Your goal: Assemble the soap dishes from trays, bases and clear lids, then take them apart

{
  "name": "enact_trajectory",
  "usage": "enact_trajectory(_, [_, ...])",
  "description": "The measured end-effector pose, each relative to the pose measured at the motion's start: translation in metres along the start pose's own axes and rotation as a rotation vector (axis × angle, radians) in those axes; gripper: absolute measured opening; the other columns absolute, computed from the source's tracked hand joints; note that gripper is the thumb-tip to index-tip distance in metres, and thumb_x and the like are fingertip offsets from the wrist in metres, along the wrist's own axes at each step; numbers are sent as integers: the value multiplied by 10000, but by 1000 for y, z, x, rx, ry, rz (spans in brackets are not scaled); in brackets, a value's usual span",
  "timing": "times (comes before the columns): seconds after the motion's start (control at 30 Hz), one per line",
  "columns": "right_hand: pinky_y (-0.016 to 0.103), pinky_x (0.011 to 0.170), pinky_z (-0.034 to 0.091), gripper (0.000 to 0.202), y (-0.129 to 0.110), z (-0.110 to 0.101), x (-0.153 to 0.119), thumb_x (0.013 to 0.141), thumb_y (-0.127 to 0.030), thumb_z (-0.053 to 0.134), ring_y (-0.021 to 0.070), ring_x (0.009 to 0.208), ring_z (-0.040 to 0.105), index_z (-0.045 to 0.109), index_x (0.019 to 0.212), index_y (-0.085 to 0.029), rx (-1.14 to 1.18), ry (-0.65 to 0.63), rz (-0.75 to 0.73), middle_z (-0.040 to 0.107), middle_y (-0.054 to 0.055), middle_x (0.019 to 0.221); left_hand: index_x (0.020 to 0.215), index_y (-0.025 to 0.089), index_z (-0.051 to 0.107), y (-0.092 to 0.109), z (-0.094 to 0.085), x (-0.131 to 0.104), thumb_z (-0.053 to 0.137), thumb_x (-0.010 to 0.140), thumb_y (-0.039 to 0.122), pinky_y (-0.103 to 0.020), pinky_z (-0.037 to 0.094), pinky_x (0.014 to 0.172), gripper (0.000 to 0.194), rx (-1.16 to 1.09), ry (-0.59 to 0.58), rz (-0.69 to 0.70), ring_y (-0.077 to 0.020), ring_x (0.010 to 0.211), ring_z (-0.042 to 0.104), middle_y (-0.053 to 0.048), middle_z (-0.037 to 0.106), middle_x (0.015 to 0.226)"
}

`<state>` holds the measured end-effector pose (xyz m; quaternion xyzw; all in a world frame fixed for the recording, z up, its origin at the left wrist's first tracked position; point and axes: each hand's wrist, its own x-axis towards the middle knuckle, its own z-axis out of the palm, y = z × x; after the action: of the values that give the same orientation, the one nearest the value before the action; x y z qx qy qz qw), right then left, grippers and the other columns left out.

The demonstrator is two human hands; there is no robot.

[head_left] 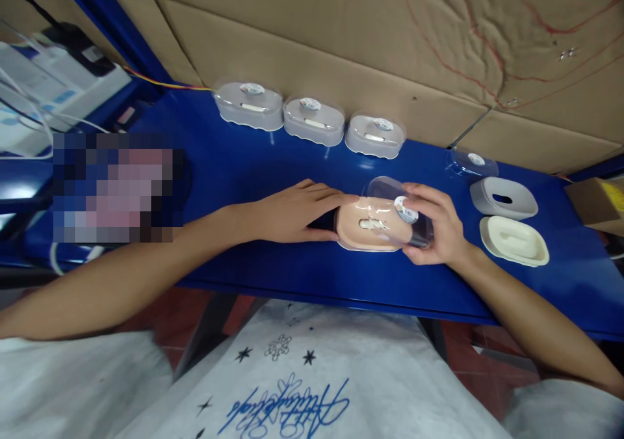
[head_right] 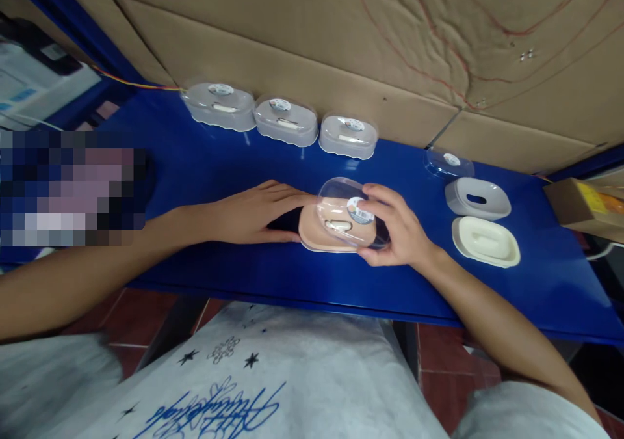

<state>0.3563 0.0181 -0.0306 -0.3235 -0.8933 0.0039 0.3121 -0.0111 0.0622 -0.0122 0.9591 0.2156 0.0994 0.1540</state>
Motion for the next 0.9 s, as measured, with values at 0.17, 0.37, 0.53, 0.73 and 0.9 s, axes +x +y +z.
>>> enact_trajectory(0.17, [688, 1137, 565, 875, 1, 4, 3, 906, -708, 749, 451, 1398, 651, 428, 1661, -400, 31, -4, -47, 602, 135, 1552, 1735, 209, 335, 0, -1, 0, 563, 1140, 611, -434, 369, 1203, 753, 19, -12, -13, -333, 1461, 593, -187, 598, 1652])
enact_trajectory(0.37, [714, 1184, 531, 926, 1, 7, 1, 868, -731, 792, 464, 1445, 614, 457, 1654, -376, 48, -89, 4, 584, 142, 1587, 1770, 184, 222, -1, 1, 0, 536, 1144, 627, -456, 340, 1223, 828, 17, -2, -31, -345, 1454, 594, -213, 606, 1627])
enact_trajectory(0.53, [717, 1194, 528, 960, 1, 8, 0, 855, -715, 830, 464, 1466, 601, 465, 1672, -367, 87, -118, 0, 575, 149, 1613, 1800, 195, 78, -3, 3, 1, 528, 1149, 605, -474, 317, 1235, 891, -1, 9, -55, -355, 1477, 574, -212, 595, 1638])
enact_trajectory(0.73, [677, 1195, 555, 896, -5, 7, 6, 912, -656, 821, 449, 1471, 608, 479, 1677, -339, 79, -124, -44, 580, 165, 1622, 1794, 176, 138, -3, 2, 0, 544, 1140, 623, -473, 322, 1234, 890, 31, -3, -63, -362, 1456, 591, -225, 596, 1633])
enact_trajectory(0.9, [648, 1190, 570, 859, -9, 7, 12, 924, -635, 819, 434, 1460, 630, 506, 1661, -324, 64, -152, -53, 601, 163, 1618, 1796, 181, 147, -3, 2, 0, 549, 1137, 620, -464, 324, 1236, 889, 38, -6, -69, -360, 1460, 590, -220, 586, 1646])
